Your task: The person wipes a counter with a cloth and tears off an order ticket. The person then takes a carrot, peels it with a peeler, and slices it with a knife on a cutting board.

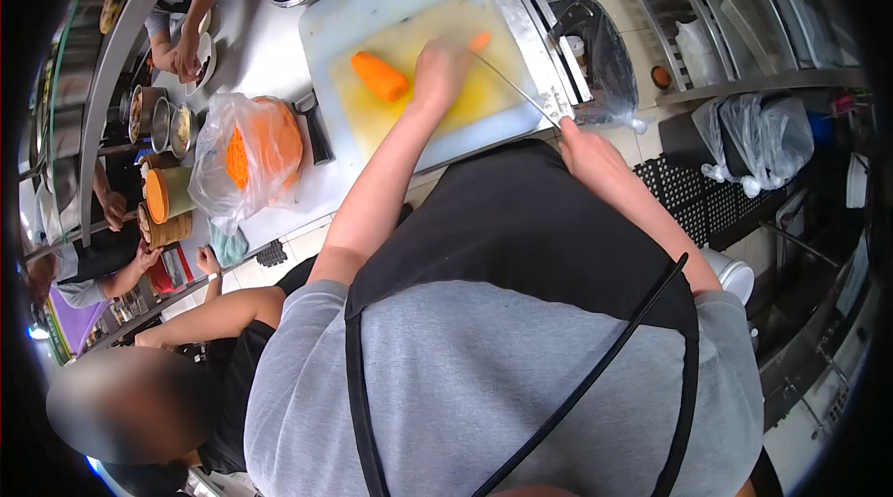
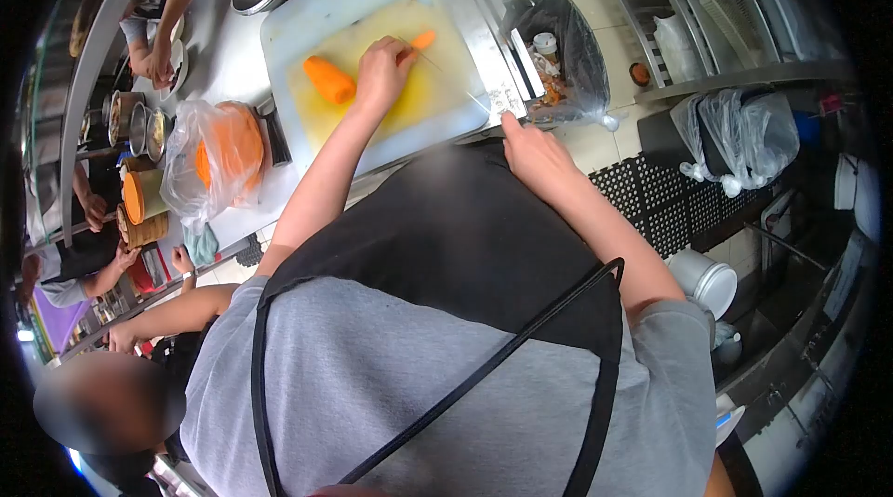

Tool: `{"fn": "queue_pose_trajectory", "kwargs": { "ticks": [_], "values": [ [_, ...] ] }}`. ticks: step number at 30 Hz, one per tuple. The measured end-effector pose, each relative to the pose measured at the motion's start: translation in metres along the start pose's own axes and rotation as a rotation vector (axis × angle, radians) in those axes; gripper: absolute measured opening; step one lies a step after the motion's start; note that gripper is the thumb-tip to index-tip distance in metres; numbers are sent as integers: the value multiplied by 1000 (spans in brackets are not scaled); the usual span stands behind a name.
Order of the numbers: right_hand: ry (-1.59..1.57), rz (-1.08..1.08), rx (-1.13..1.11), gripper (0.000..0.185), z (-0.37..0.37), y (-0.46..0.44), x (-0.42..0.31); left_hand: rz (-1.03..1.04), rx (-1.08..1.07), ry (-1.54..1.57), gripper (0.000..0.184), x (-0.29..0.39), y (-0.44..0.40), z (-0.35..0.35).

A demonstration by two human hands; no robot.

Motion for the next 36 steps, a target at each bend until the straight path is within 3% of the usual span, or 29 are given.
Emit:
{"fn": "queue_pose_trajectory", "kwargs": {
  "ticks": [6,9,11,15,17,18,20,25,27,30,32,36],
  "values": [
    [-33,0,-9,20,5,-31,-4,5,38,-59,10,-6,1,3],
    [-93,2,-31,23,-1,-34,-1,-118,34,95,9,-13,3,5],
    [-123,18,-57,25,-6,-33,-2,-427,31,472,7,-38,10,21],
    [-170,-18,-81,31,-6,-30,-3,-484,-51,506,10,-37,33,14],
    [-197,-53,-66,32,-2,-27,-3,-306,0,253,18,-19,37,-9],
    [-198,-89,-20,33,-3,-27,-5,-309,4,257,18,-22,38,-11],
    [-188,-131,20,34,-2,-27,-7,-124,-5,215,23,-24,42,-10],
    [-183,-97,-7,39,5,-32,-11,-352,-34,376,25,-13,49,6],
    [-169,-106,-16,33,1,-32,-19,-453,-53,452,25,-5,51,6],
    [-149,-116,19,29,0,-34,-20,-323,15,293,24,-1,53,-1],
    [-119,-118,-5,27,-1,-35,-25,-119,-11,181,20,1,59,-10],
    [-66,-102,-15,22,10,-41,-17,7,-57,169,18,2,60,-7]
  ]
}}
Point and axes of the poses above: each hand's wrist, its own y-axis away from the middle knuckle, its own z-axis out of the palm, x = y × z, the point moved 2 cm from there along -y, towards the middle knuckle, and after that the axes turned 5 degrees about -z, right-handed, at the moved point
